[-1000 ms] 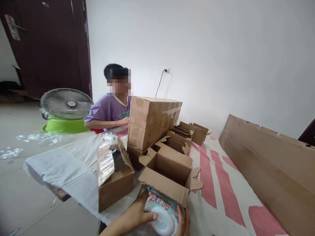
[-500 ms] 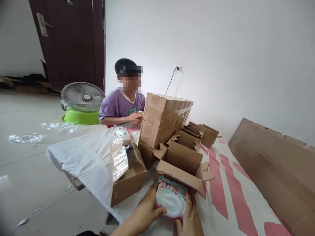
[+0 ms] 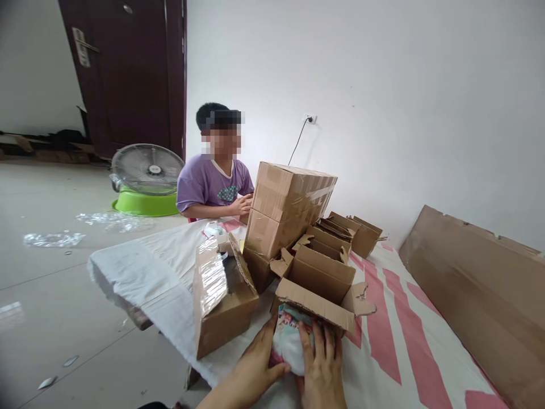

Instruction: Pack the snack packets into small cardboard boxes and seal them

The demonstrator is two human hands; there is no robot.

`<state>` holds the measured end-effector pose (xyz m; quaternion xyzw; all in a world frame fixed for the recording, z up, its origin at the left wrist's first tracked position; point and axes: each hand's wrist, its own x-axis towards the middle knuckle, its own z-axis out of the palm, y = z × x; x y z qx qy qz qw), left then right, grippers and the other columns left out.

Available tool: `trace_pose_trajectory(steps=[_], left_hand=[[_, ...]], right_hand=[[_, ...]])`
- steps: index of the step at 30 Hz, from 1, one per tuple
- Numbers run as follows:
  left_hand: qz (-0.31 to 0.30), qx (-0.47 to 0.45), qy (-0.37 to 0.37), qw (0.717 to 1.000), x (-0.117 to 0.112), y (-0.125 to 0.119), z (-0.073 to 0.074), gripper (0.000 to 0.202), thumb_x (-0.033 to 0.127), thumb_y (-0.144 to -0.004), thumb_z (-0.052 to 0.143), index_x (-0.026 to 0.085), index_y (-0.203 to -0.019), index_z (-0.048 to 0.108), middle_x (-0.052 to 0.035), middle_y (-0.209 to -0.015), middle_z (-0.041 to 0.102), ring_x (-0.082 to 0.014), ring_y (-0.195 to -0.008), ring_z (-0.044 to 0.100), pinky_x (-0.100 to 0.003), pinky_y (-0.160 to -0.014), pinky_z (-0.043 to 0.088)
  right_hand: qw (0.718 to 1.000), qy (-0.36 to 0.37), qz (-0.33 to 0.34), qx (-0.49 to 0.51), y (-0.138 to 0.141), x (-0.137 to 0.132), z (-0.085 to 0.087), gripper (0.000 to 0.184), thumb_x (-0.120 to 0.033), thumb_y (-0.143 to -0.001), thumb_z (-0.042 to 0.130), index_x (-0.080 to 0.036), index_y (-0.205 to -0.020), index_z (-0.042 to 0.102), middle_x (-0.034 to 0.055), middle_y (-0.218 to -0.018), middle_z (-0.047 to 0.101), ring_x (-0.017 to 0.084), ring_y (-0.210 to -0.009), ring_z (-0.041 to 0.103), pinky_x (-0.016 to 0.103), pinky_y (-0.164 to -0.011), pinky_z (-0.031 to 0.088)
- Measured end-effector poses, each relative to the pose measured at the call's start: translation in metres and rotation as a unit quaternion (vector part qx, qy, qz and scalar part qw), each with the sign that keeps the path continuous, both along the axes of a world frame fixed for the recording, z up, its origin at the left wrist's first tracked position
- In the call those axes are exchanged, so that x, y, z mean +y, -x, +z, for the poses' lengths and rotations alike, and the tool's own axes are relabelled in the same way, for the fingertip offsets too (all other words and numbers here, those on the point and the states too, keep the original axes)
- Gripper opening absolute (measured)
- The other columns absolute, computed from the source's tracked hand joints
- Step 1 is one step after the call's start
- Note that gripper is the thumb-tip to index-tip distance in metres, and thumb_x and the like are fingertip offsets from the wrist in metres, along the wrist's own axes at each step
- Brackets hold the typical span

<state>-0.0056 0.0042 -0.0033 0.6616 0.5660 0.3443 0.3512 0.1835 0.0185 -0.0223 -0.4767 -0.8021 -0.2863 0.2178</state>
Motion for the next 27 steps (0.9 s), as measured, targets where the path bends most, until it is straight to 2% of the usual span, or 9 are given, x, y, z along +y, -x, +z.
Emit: trace_pose_trajectory(steps=[4, 8, 13, 16, 19, 22, 25, 27], left_hand=[[0.015, 0.029, 0.012, 0.999, 0.0, -0.002, -0.003, 0.1, 0.019, -0.064, 0.067, 0.004, -0.152, 0.021, -0.0174, -0.158, 0.026, -0.0286, -0.147, 0.024, -0.038, -0.122, 0.021], [0.001, 0.071, 0.012, 0.997, -0.002, -0.005, -0.004, 0.098, 0.018, -0.063, 0.067, 0.005, -0.151, 0.025, -0.0151, -0.16, 0.023, -0.0275, -0.148, 0.02, -0.039, -0.123, 0.019], [0.005, 0.105, 0.009, 0.994, -0.003, -0.008, -0.005, 0.096, 0.019, -0.066, 0.064, 0.005, -0.151, 0.024, -0.0147, -0.16, 0.019, -0.0268, -0.149, 0.018, -0.041, -0.122, 0.019], [0.014, 0.097, -0.01, 0.995, -0.001, -0.011, -0.01, 0.094, 0.019, -0.066, 0.062, 0.007, -0.151, 0.024, -0.015, -0.161, 0.018, -0.0284, -0.149, 0.017, -0.044, -0.122, 0.02], [0.031, 0.09, -0.058, 0.994, 0.001, -0.013, -0.022, 0.093, 0.019, -0.068, 0.06, 0.01, -0.152, 0.021, -0.0151, -0.161, 0.017, -0.0308, -0.148, 0.018, -0.049, -0.12, 0.023], [0.064, 0.094, -0.145, 0.983, 0.0, -0.018, -0.035, 0.086, 0.02, -0.074, 0.058, 0.017, -0.152, 0.021, -0.0138, -0.162, 0.017, -0.0337, -0.147, 0.021, -0.054, -0.117, 0.027], [0.067, 0.109, -0.237, 0.963, -0.004, -0.029, -0.045, 0.072, 0.019, -0.077, 0.058, 0.02, -0.146, 0.036, -0.0131, -0.159, 0.026, -0.036, -0.145, 0.024, -0.055, -0.115, 0.029], [0.056, 0.113, -0.272, 0.954, -0.007, -0.036, -0.049, 0.061, 0.016, -0.074, 0.061, 0.022, -0.134, 0.052, -0.0117, -0.153, 0.038, -0.0366, -0.142, 0.031, -0.053, -0.114, 0.032]], right_hand=[[1.0, 0.008, 0.004, -0.023, -0.008, 0.013, 0.002, 0.084, -0.009, -0.073, 0.058, -0.028, -0.149, 0.028, 0.01, -0.139, 0.05, 0.034, -0.122, 0.045, 0.054, -0.105, 0.034], [0.999, 0.025, -0.018, -0.027, -0.014, 0.024, 0.006, 0.083, -0.003, -0.072, 0.054, -0.029, -0.147, 0.03, 0.0083, -0.141, 0.049, 0.032, -0.126, 0.042, 0.051, -0.105, 0.034], [0.996, 0.071, -0.032, -0.034, -0.017, 0.037, 0.008, 0.079, -0.006, -0.074, 0.055, -0.031, -0.146, 0.034, 0.0056, -0.146, 0.045, 0.031, -0.131, 0.039, 0.049, -0.105, 0.035], [0.995, 0.084, -0.042, -0.022, -0.016, 0.041, 0.01, 0.078, -0.007, -0.075, 0.057, -0.031, -0.146, 0.035, 0.0055, -0.147, 0.045, 0.031, -0.132, 0.038, 0.05, -0.106, 0.034], [0.995, 0.089, -0.041, -0.001, -0.012, 0.04, 0.012, 0.077, -0.009, -0.075, 0.06, -0.031, -0.146, 0.036, 0.006, -0.147, 0.045, 0.031, -0.133, 0.038, 0.05, -0.108, 0.034], [0.993, 0.111, -0.032, 0.009, -0.01, 0.035, 0.017, 0.081, -0.013, -0.074, 0.063, -0.032, -0.147, 0.033, 0.0061, -0.149, 0.042, 0.032, -0.135, 0.036, 0.052, -0.11, 0.031], [0.989, 0.148, 0.009, 0.004, -0.016, 0.027, 0.027, 0.085, -0.019, -0.074, 0.067, -0.031, -0.149, 0.029, 0.0071, -0.151, 0.039, 0.032, -0.137, 0.035, 0.054, -0.112, 0.029], [0.987, 0.143, 0.066, 0.014, -0.026, 0.021, 0.037, 0.077, -0.029, -0.078, 0.066, -0.027, -0.147, 0.032, 0.0096, -0.146, 0.044, 0.031, -0.133, 0.041, 0.052, -0.109, 0.034]])
